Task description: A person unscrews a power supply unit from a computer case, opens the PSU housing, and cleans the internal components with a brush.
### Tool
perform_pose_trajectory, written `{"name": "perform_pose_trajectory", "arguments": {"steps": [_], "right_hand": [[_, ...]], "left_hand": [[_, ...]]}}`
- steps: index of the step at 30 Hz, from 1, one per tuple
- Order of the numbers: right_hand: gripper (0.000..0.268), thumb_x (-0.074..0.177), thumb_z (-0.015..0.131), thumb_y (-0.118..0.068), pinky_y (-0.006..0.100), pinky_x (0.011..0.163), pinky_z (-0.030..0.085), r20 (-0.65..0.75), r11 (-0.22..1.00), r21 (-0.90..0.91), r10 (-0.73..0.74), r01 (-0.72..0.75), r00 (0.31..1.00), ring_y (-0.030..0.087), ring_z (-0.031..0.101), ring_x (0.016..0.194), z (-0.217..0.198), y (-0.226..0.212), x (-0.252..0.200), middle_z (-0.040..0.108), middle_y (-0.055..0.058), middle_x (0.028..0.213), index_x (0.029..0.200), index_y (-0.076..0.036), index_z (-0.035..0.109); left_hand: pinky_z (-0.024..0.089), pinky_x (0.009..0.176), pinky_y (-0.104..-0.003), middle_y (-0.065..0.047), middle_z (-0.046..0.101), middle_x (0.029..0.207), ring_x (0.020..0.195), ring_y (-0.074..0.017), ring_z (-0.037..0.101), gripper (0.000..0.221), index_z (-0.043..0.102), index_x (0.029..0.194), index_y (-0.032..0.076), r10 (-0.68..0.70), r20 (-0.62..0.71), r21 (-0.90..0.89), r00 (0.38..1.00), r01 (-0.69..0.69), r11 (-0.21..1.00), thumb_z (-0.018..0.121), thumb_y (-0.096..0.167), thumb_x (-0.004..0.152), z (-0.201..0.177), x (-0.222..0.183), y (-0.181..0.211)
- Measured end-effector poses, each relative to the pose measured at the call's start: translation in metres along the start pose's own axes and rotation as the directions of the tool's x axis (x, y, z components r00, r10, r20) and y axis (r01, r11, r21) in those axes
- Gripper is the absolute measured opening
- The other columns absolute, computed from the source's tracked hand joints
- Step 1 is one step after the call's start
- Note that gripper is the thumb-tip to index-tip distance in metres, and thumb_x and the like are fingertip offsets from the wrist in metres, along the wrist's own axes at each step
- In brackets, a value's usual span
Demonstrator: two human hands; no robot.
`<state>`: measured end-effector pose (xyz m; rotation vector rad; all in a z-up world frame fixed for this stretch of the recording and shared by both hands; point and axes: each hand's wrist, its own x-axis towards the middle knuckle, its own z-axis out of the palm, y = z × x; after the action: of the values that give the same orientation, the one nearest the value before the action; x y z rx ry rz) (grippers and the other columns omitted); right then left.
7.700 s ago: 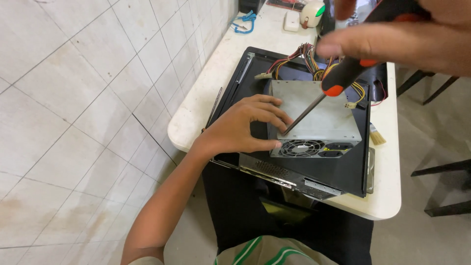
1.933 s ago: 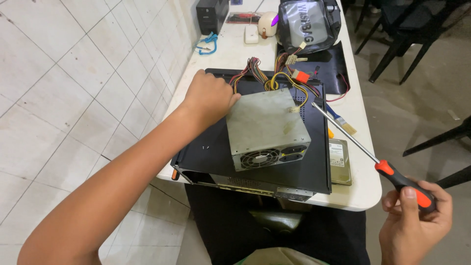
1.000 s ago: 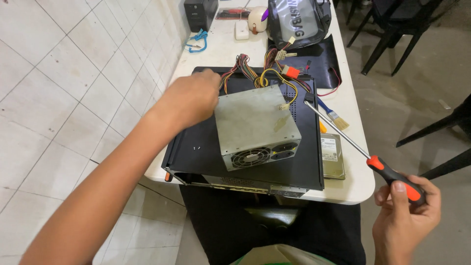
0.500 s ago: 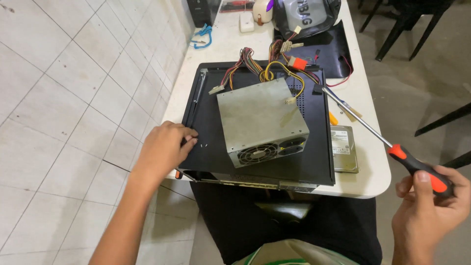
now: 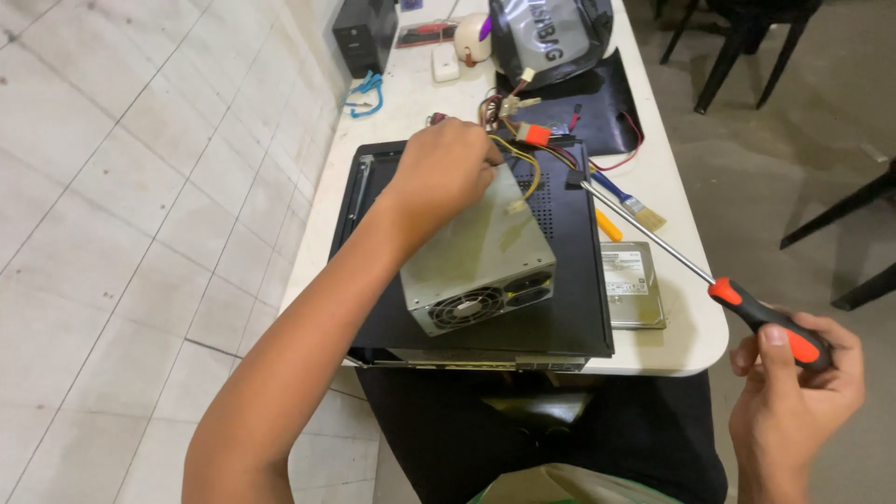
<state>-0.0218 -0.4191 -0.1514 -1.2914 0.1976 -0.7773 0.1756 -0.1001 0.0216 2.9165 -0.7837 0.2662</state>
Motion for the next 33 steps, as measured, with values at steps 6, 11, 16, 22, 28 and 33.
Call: {"name": "perform_pose_trajectory", "arguments": {"steps": [6, 11, 16, 22, 28, 33], "right_hand": [[0.024, 0.109, 0.068, -0.014, 0.027, 0.063, 0.044, 0.004, 1.000, 0.011, -0.005, 0.005, 1.000, 0.017, 0.053, 0.067, 0.003, -0.005, 0.002, 0.065, 0.018, 0.119, 0.124, -0.011, 0.051], [0.025, 0.105, 0.068, -0.013, 0.025, 0.060, 0.042, 0.004, 0.999, 0.039, 0.017, -0.017, 1.000, 0.017, 0.052, 0.064, 0.011, -0.006, -0.003, 0.067, 0.021, 0.118, 0.123, -0.011, 0.050], [0.022, 0.104, 0.066, -0.008, 0.024, 0.056, 0.042, -0.006, 0.999, -0.043, -0.007, 0.007, 1.000, 0.015, 0.052, 0.063, 0.025, -0.018, -0.016, 0.067, 0.021, 0.115, 0.119, -0.007, 0.050], [0.022, 0.102, 0.068, 0.002, 0.028, 0.073, 0.059, 0.051, 0.960, -0.254, -0.111, 0.121, 0.993, 0.027, 0.069, 0.105, 0.042, -0.024, -0.037, 0.068, 0.025, 0.122, 0.119, 0.002, 0.055], [0.019, 0.092, 0.076, -0.001, 0.038, 0.101, 0.055, 0.300, 0.820, -0.336, -0.373, 0.463, 0.878, 0.030, 0.071, 0.108, 0.056, -0.031, -0.048, 0.072, 0.023, 0.113, 0.107, 0.004, 0.065], [0.015, 0.091, 0.077, -0.003, 0.037, 0.097, 0.056, 0.304, 0.793, -0.372, -0.386, 0.482, 0.871, 0.030, 0.072, 0.107, 0.059, -0.029, -0.054, 0.071, 0.025, 0.115, 0.101, 0.000, 0.067]], "left_hand": [[0.022, 0.050, -0.041, -0.004, 0.019, 0.061, 0.068, -0.0236, 0.019, 0.022, 0.027, 0.059, 0.016, -0.055, 0.034, 0.084, 0.998, 0.052, 0.995, 0.045, 0.004, 0.062, -0.001, 0.011, -0.004], [0.033, 0.047, -0.043, -0.005, 0.039, 0.053, 0.051, -0.0339, 0.037, 0.016, 0.043, 0.052, 0.016, 0.109, -0.004, 0.214, 0.994, -0.106, 0.971, 0.053, 0.010, 0.063, 0.001, 0.022, -0.008], [0.038, 0.045, -0.047, -0.010, 0.054, 0.059, 0.050, -0.0382, 0.049, 0.016, 0.047, 0.057, 0.009, 0.312, 0.017, 0.368, 0.950, -0.296, 0.881, 0.054, 0.016, 0.070, 0.013, 0.033, -0.016], [0.057, 0.066, -0.058, -0.015, 0.065, 0.110, 0.094, -0.0428, 0.066, 0.029, 0.062, 0.109, 0.006, 0.249, 0.220, 0.394, 0.943, -0.320, 0.862, 0.051, 0.029, 0.096, 0.033, 0.039, -0.022], [0.055, 0.078, -0.051, -0.013, 0.069, 0.112, 0.101, -0.0365, 0.064, 0.029, 0.066, 0.116, 0.011, 0.148, 0.279, 0.490, 0.949, -0.274, 0.828, 0.049, 0.023, 0.095, 0.038, 0.041, -0.018], [0.049, 0.075, -0.048, -0.008, 0.075, 0.095, 0.088, -0.0344, 0.067, 0.028, 0.071, 0.092, 0.016, 0.060, 0.268, 0.482, 0.962, -0.188, 0.856, 0.043, 0.022, 0.094, 0.034, 0.041, -0.011]]}}
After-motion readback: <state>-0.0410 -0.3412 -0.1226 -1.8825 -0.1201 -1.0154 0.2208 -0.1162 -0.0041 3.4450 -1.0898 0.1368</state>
